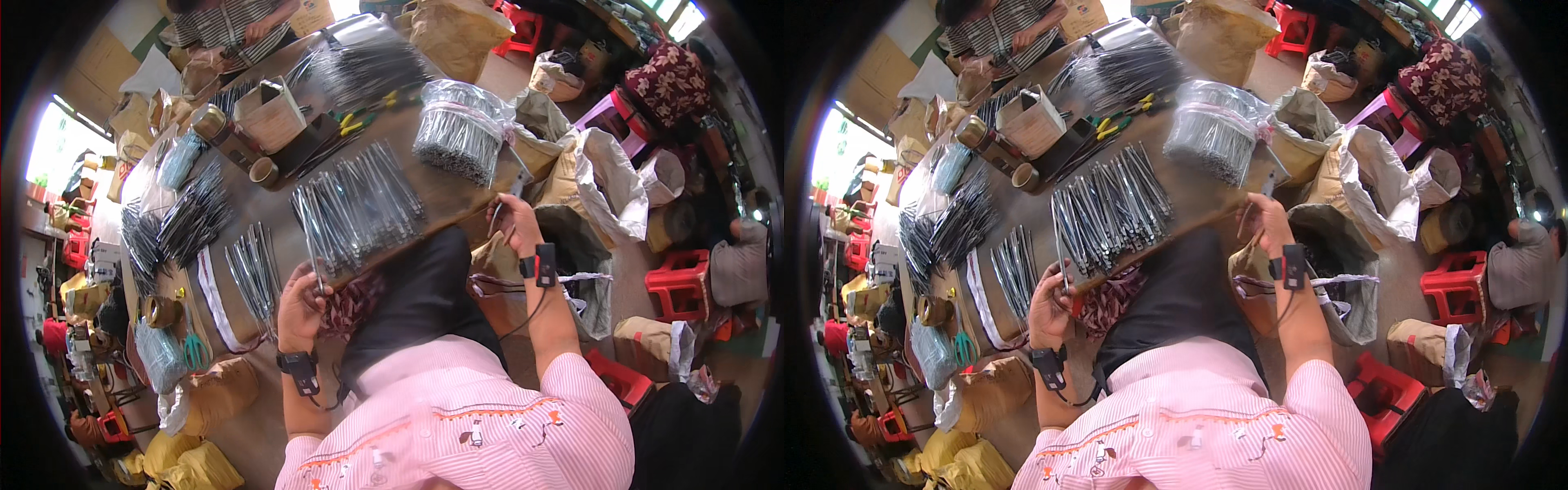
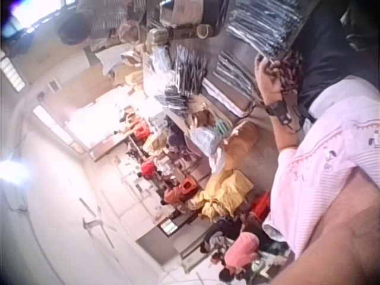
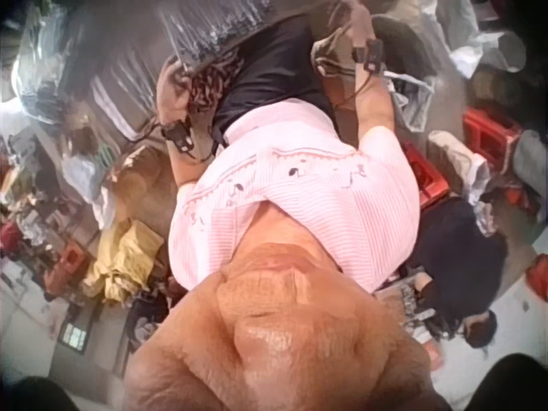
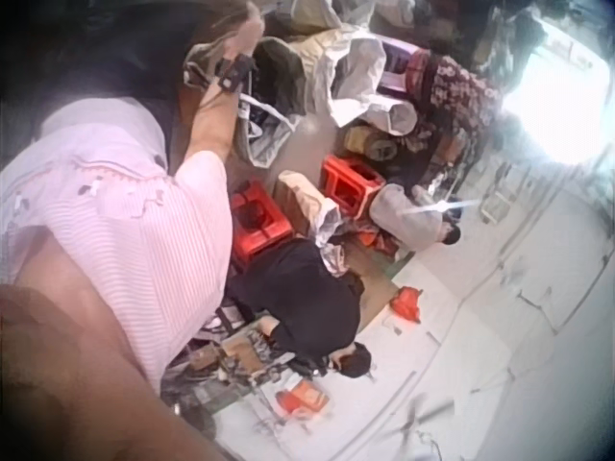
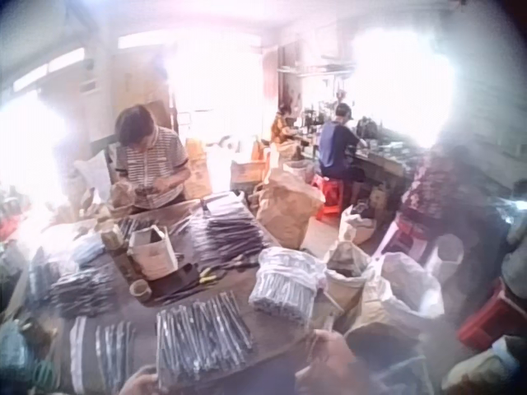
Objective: The person repeatedly picks up a metal rod and a small black plastic piece, inserts the plastic piece onto the rod, and places the assembled unit on the table. The person uses pliers to assist with the insertion and occasionally adjusts the camera.
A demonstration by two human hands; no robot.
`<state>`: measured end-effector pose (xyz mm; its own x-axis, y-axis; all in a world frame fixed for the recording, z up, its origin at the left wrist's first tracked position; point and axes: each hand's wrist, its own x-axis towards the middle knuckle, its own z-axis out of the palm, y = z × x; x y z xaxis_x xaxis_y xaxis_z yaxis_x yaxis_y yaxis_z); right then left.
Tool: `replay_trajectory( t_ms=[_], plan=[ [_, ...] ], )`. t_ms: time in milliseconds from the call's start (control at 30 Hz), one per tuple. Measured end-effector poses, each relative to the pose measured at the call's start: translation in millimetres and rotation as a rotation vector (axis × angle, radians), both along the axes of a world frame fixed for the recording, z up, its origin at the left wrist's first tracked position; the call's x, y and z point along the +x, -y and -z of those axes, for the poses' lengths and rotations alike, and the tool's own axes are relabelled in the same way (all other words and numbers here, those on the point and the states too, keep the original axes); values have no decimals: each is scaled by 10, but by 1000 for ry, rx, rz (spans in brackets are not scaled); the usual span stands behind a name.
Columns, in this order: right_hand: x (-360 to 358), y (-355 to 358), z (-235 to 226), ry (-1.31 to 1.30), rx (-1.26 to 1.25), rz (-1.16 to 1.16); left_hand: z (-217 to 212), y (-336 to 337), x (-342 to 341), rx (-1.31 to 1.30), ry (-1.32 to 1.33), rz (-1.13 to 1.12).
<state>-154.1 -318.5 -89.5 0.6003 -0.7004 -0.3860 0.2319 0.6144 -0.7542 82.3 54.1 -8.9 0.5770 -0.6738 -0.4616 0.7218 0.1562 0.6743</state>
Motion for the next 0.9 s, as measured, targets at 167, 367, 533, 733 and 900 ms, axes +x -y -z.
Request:
replay_trajectory(
  t_ms=[167,367,533,733,900],
  plan=[
    [282,57,48,-187,-142,29,-33,220,-107,-32,3,56],
    [74,1,-124,42,71,3,-22,25,-106,51,44,43],
    [-23,116,-177,351,339,-105,6,-135,-69,136,-26,-46],
    [376,550,-150,511,574,28,78,45,-178,30,31,60],
    [289,361,-192,355,308,-85,97,37,-268,91,60,65]
  ],
)
